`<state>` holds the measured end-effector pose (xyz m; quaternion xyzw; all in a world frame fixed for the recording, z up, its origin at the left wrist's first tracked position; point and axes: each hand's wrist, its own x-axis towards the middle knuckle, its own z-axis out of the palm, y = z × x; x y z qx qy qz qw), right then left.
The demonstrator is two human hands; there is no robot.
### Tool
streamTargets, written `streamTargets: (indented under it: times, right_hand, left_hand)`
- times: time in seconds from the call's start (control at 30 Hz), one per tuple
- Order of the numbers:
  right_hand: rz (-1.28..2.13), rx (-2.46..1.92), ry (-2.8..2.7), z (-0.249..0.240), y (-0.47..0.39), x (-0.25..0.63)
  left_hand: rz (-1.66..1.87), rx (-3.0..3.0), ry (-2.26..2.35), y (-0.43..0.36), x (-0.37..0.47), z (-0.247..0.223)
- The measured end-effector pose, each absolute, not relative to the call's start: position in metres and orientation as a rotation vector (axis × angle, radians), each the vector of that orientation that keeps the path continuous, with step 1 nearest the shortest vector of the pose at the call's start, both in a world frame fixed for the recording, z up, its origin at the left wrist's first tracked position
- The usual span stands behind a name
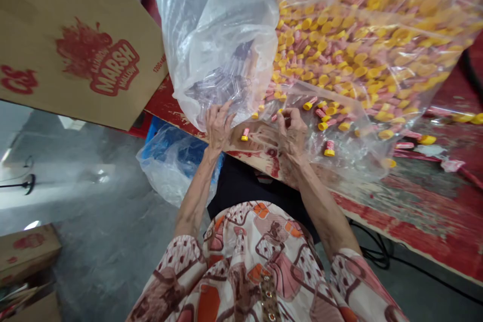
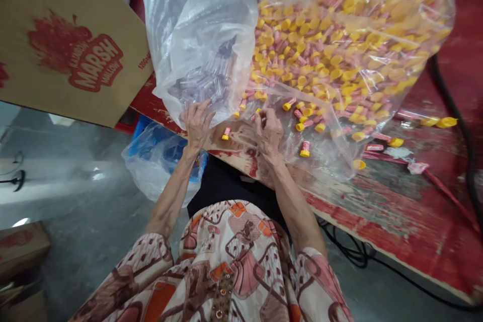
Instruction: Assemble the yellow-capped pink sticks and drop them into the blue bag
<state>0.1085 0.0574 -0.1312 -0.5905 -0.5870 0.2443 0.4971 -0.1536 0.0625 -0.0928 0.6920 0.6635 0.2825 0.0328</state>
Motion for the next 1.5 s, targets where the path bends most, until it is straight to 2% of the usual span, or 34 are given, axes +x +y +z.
streamTargets:
  times: [0.13, 0.27, 0.43, 0.67, 0.77, 0.9, 1.1, 1.3, 1.5]
  right_hand:
    - [0.765, -1.312, -1.230, -0.114, 0.044, 0.100]
    - [1.014, -1.188, -1.171, -0.112, 0.035, 0.086]
    - [1.183, -1.058, -1.309, -0.112, 0.041, 0.089]
    - [1.576, -0.722, -1.538, -0.102, 0.043, 0.107]
    - [1.487, -0.715, -1.813, -0.105, 0.044, 0.108]
    - [1.187, -0.773, -2.119, -0.114, 0.042, 0.098]
    - [0.810, -1.064, -2.212, -0.130, 0.032, 0.084]
    - [0.648, -1.162, -2.239, -0.134, 0.032, 0.078]
    - [0.521, -1.224, -2.385, -0.125, 0.030, 0.069]
  left_hand:
    - [0.778, 2.249, 1.650, 0.038, -0.125, -0.095]
    - [1.032, 1.953, 1.433, 0.023, -0.096, -0.106]
    - [1.218, 1.616, 1.458, 0.017, -0.090, -0.107]
    - [1.281, 1.432, 1.586, -0.001, -0.117, -0.087]
    - [1.260, 1.456, 1.615, -0.013, -0.130, -0.084]
    - [1.114, 1.664, 1.715, -0.020, -0.146, -0.083]
    - [0.775, 2.086, 1.684, -0.007, -0.153, -0.089]
    - [0.380, 2.291, 1.566, 0.016, -0.144, -0.094]
    - [0.443, 2.288, 1.419, 0.033, -0.166, -0.086]
